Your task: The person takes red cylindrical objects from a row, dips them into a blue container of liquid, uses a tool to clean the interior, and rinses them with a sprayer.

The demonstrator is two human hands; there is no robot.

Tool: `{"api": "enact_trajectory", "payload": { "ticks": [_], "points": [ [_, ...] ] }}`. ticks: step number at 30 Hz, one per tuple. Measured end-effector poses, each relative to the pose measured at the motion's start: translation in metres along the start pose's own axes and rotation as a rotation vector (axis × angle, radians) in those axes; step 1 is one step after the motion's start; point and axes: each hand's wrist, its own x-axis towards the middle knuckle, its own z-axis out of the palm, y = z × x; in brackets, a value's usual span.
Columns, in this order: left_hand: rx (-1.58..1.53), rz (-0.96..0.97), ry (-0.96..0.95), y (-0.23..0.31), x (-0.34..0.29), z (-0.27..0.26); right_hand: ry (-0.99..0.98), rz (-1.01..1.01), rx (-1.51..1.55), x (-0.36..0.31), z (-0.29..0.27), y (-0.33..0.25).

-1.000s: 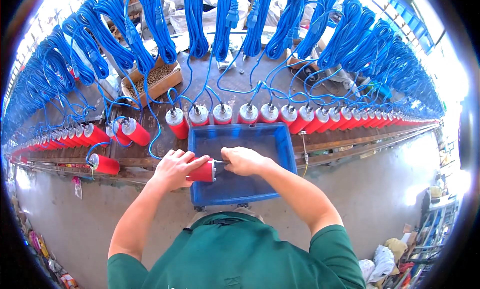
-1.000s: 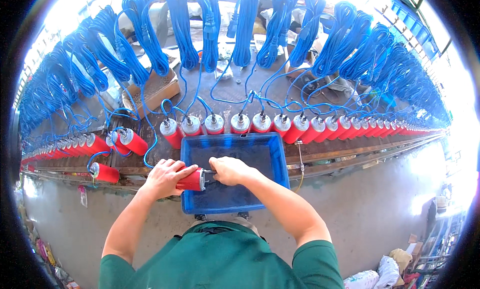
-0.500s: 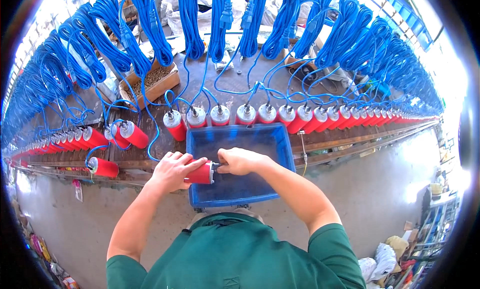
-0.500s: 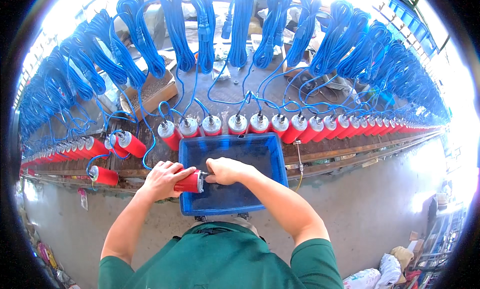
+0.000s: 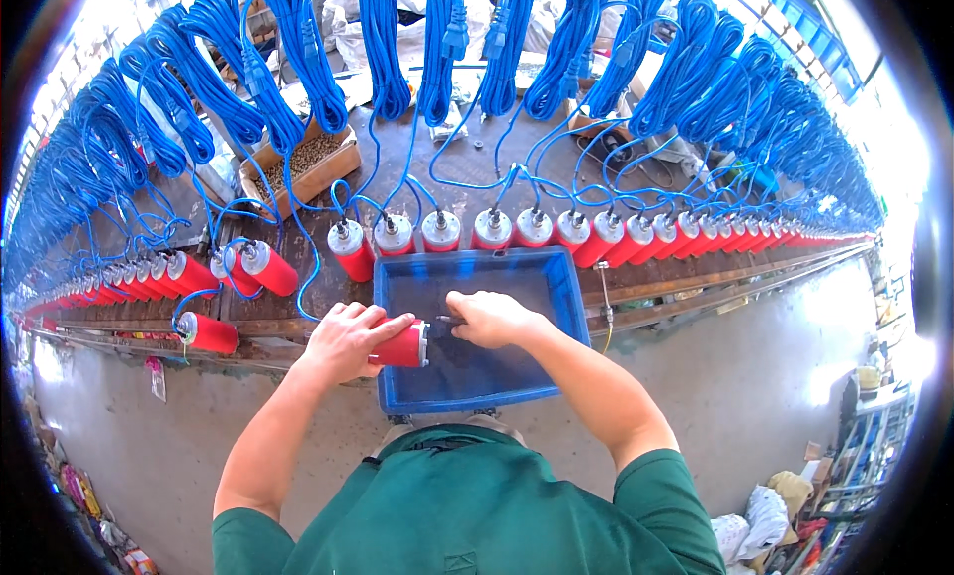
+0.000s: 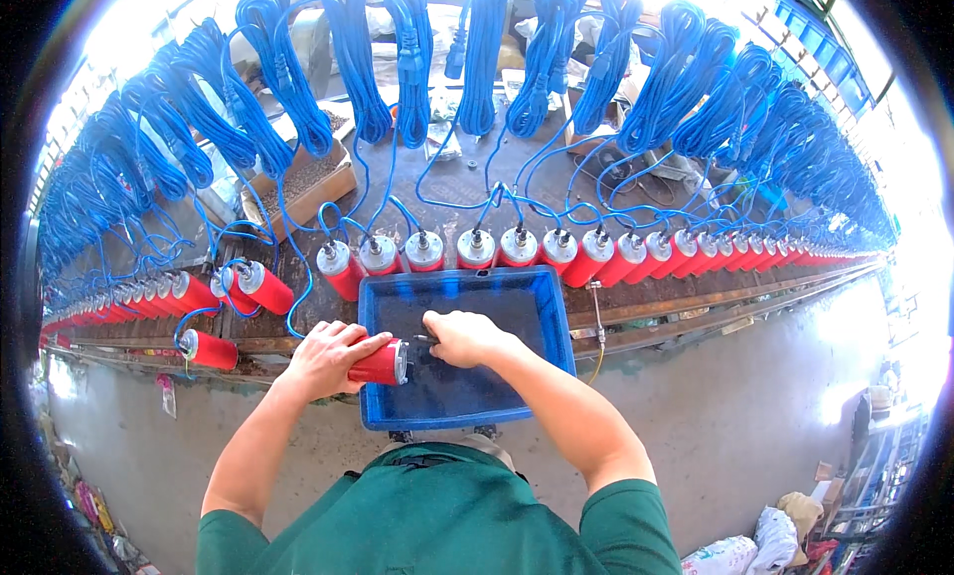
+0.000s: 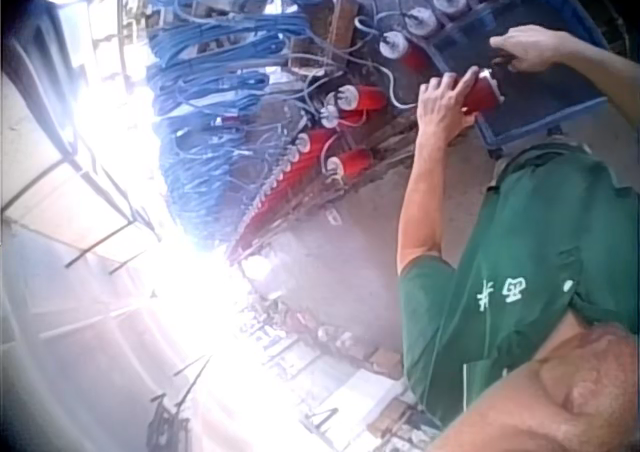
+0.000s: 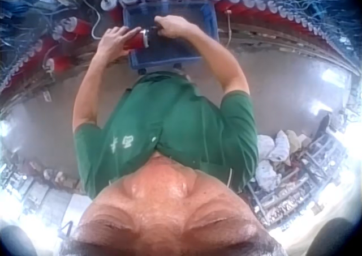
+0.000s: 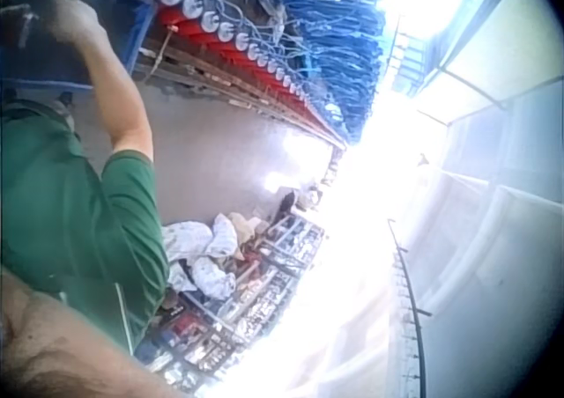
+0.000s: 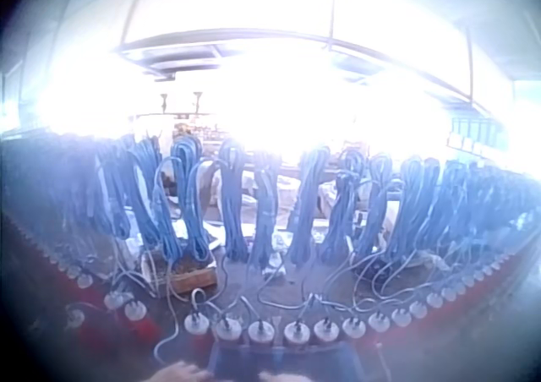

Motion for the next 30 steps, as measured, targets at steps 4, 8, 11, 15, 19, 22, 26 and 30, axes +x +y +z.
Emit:
{"api": "enact_trajectory", "payload": {
  "ticks": [4,8,11,15,19,22,26,30],
  "points": [
    [0.017,0.017,0.005,0.002,0.001,-0.001,0.310,0.097,0.561,0.011,0.036,0.020],
    [0.016,0.040,0.041,-0.001,-0.004,-0.001,0.130,0.011,0.950,0.008,0.065,-0.014],
    [0.010,0.020,0.087,-0.002,-0.012,0.004,0.093,-0.068,1.083,0.016,0.086,-0.024],
    [-0.126,-0.320,0.487,0.001,-0.044,0.024,0.113,0.011,1.100,0.010,0.082,-0.031],
    [-0.617,-0.863,0.758,0.001,-0.080,0.077,0.116,0.025,1.101,0.003,0.080,-0.040],
    [-1.670,-0.769,0.626,-0.004,-0.081,0.106,0.100,0.027,1.074,0.004,0.081,-0.047],
    [-2.053,-0.786,0.510,-0.003,-0.063,0.101,0.160,-0.007,0.933,0.006,0.082,-0.052],
    [-2.170,-0.745,0.568,-0.009,-0.058,0.086,0.243,0.040,0.658,0.004,0.073,-0.063]
  ]
}}
